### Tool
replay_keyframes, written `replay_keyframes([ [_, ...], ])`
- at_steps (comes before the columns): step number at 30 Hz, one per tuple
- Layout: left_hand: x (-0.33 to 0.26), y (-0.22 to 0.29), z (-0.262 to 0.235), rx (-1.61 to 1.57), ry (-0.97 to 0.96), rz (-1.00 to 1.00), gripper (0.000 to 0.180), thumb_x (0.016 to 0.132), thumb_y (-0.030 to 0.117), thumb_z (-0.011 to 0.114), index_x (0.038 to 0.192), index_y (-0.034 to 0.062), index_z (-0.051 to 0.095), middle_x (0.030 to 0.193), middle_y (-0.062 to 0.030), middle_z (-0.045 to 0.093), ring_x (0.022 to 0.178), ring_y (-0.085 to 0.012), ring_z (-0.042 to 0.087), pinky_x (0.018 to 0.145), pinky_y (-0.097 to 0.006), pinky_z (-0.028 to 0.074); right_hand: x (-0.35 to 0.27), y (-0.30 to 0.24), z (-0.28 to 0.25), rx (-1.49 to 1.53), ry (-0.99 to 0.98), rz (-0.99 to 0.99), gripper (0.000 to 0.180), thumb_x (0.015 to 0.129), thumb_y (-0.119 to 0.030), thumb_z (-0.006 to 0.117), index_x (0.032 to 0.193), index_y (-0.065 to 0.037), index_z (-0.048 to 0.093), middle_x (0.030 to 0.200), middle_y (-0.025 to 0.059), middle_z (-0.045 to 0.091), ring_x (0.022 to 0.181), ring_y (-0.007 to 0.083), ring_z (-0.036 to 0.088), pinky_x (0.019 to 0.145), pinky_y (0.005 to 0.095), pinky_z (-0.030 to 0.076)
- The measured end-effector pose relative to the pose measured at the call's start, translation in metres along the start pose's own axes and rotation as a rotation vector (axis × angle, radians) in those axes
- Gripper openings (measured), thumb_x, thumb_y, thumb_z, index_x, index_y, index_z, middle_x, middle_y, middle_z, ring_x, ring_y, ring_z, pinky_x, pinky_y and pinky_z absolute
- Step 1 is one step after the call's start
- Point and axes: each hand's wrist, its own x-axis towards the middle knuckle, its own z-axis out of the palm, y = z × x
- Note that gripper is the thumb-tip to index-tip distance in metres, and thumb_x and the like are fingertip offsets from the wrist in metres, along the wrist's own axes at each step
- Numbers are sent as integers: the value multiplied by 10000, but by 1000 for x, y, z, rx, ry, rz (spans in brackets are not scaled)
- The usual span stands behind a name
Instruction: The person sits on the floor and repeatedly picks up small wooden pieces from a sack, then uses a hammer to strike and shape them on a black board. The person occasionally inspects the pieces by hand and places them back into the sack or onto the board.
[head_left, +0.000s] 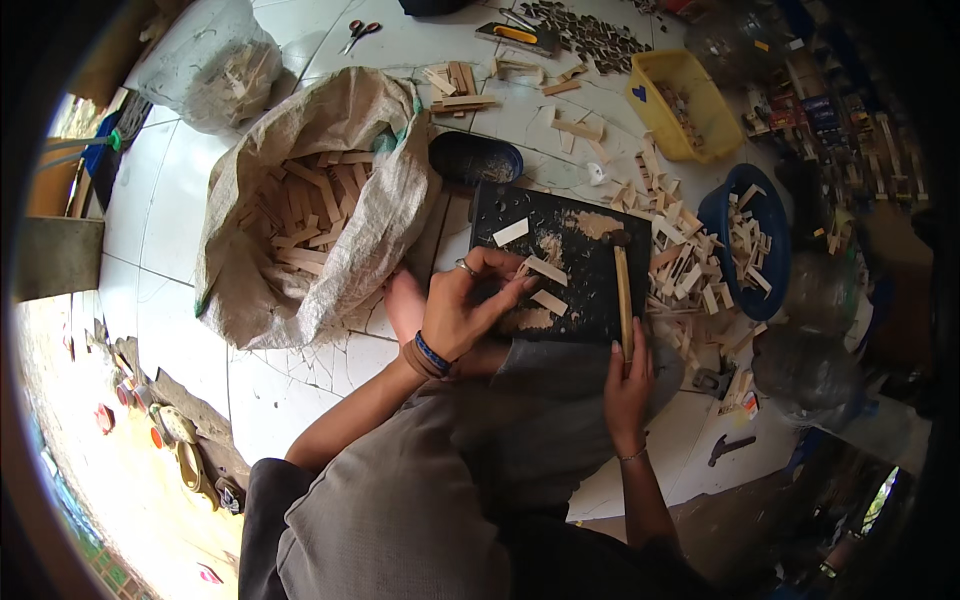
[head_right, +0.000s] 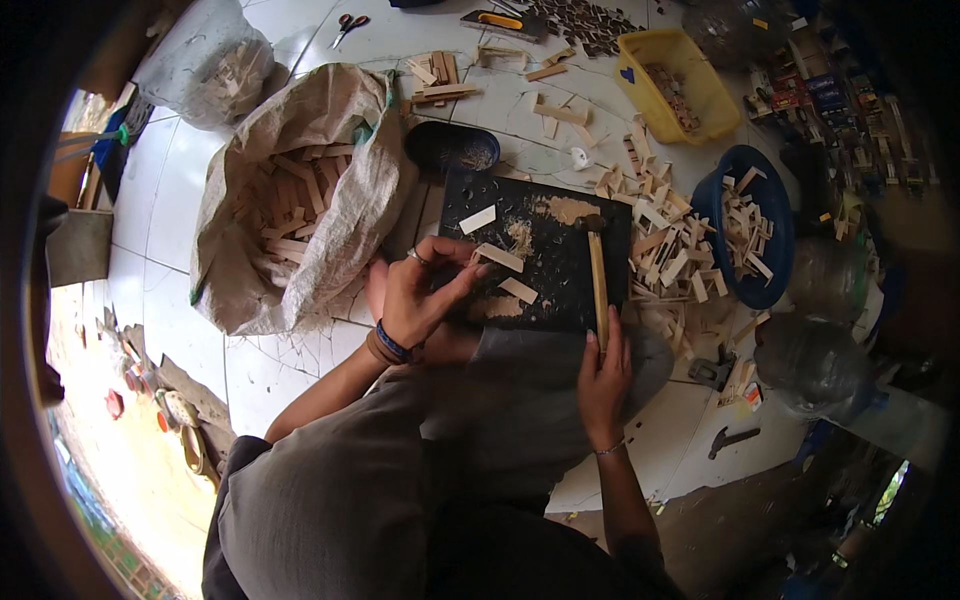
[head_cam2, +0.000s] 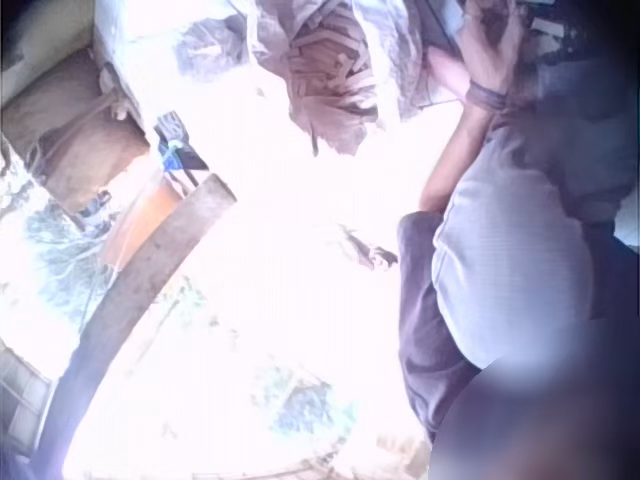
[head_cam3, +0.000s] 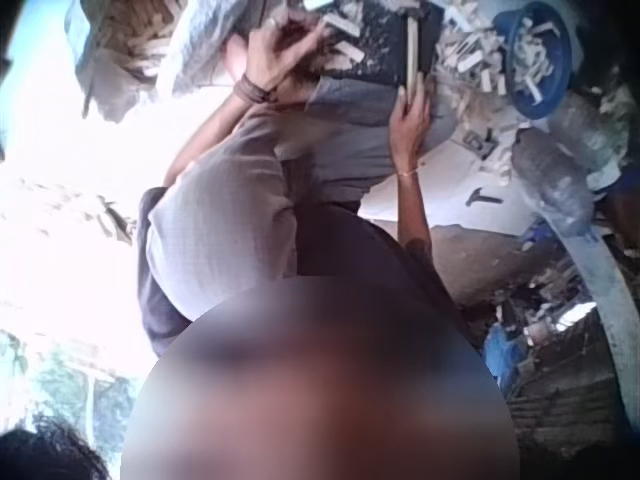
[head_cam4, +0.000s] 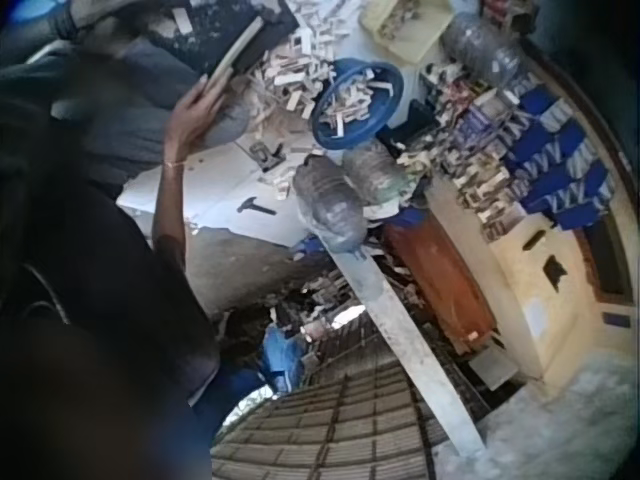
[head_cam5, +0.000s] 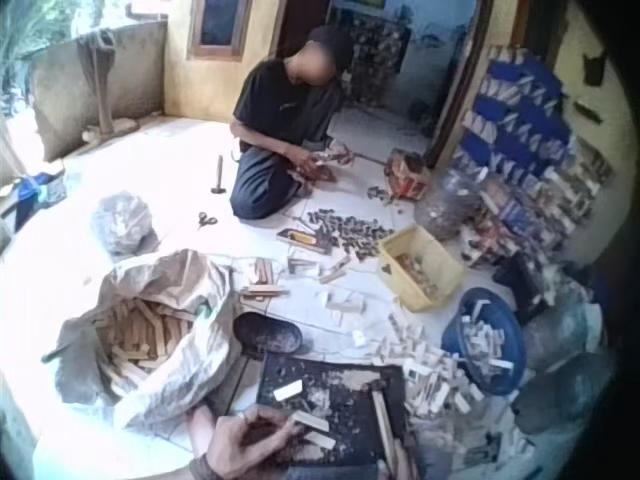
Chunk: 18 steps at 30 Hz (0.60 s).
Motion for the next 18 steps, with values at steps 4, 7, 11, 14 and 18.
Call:
replay_keyframes([
  [4, 0, 23, 0, 117, -18, -31, 189, 936, 52, 761, 1099, -29, 711, 1029, -120, 785, 941, -136, 743, 809, -265, 579, 10, -6, 4, -110, 104, -94, 464, 1044, -172, 623, 1485, -58, 536, 1370, 188, 546, 1219, 342, 579, 989, 432, 483],
  [7, -1, 32, -3, 250, -43, 107, 188, 917, 31, 757, 1091, -28, 714, 1071, -147, 774, 960, -199, 746, 834, -303, 582, 14, -21, 2, -324, 250, -253, 426, 1022, -166, 645, 1431, -63, 584, 1285, 171, 570, 1184, 338, 584, 984, 450, 471],
  [11, -3, 36, -12, 393, -142, 311, 214, 886, -1, 757, 1096, -16, 720, 1149, -170, 756, 1011, -284, 731, 865, -359, 580, 21, -47, 22, -65, 171, -315, 420, 1010, -202, 667, 1405, -74, 607, 1303, 157, 556, 1182, 319, 577, 991, 453, 446],
  [14, -5, 33, -9, 510, -134, 442, 283, 839, 4, 796, 1109, 42, 721, 1178, -103, 765, 976, -256, 732, 827, -346, 521, 22, -60, 41, -81, 58, -317, 420, 1000, -245, 668, 1392, -98, 628, 1317, 133, 551, 1213, 310, 562, 1036, 463, 398],
  [18, -12, 29, -12, 634, -142, 501, 330, 817, 23, 821, 1126, 74, 717, 1192, -70, 769, 972, -252, 732, 867, -367, 479, 28, -59, 51, -136, 29, -335, 354, 993, -243, 667, 1324, -117, 670, 1312, 115, 556, 1212, 310, 563, 1041, 472, 393],
])
